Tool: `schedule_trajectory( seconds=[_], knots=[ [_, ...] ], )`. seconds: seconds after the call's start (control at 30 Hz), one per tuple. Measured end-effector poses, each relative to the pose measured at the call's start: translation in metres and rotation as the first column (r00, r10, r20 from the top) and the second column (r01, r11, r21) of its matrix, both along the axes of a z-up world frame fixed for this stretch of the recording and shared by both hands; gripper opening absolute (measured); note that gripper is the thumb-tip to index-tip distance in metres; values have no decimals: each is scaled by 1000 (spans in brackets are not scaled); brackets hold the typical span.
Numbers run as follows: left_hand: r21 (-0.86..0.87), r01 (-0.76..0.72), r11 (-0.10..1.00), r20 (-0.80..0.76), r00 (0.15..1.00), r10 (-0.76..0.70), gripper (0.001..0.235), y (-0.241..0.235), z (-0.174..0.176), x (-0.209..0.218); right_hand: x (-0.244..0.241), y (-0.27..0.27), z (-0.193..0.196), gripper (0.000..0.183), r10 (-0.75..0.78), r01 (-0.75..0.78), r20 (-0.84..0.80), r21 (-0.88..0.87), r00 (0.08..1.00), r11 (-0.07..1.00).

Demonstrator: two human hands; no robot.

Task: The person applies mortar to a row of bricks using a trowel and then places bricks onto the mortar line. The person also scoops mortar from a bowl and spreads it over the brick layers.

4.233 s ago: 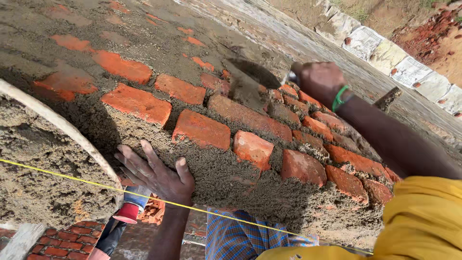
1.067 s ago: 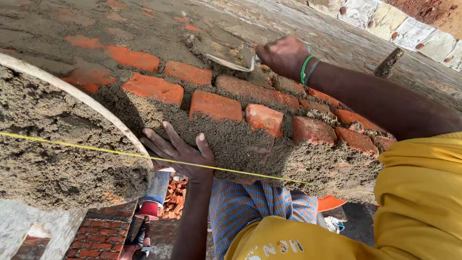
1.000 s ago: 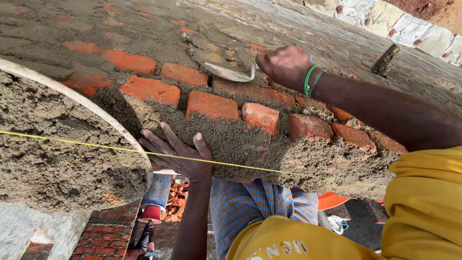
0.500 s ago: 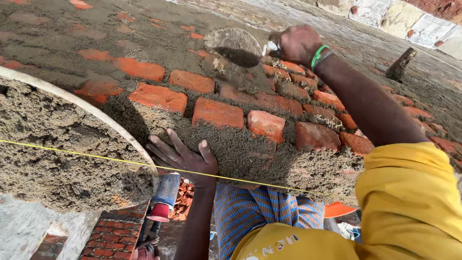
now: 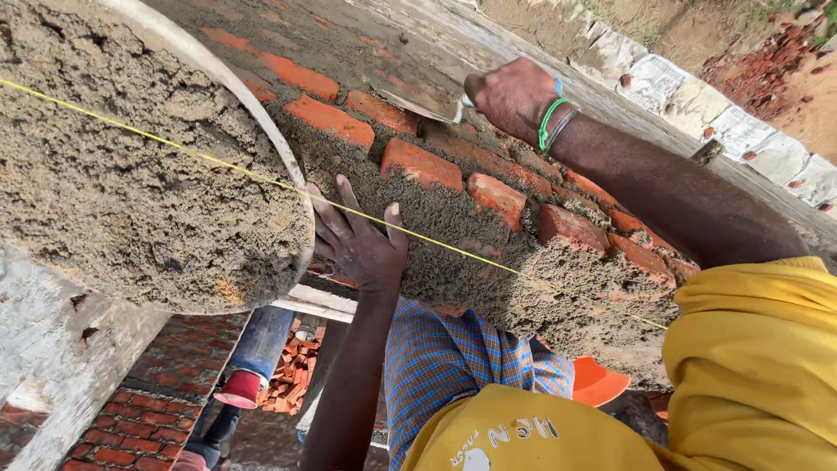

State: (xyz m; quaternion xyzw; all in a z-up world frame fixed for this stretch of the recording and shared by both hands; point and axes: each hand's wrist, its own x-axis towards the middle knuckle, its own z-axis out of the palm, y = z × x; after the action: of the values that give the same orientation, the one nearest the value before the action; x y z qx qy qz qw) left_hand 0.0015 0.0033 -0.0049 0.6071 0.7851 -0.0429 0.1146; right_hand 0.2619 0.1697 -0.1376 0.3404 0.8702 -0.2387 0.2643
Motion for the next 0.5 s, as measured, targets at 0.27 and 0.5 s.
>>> schedule_trajectory(
  seconds=[0.27, 0.5],
  knots=[
    [-23, -49, 999, 58, 997, 51, 82, 2, 19, 0, 61, -70, 157, 56, -564, 549, -2, -228, 826, 804],
    [-280, -149, 948, 305, 923, 235, 83, 4, 36, -12, 67, -92, 293, 28, -683, 702, -255, -25, 684, 712]
  ],
)
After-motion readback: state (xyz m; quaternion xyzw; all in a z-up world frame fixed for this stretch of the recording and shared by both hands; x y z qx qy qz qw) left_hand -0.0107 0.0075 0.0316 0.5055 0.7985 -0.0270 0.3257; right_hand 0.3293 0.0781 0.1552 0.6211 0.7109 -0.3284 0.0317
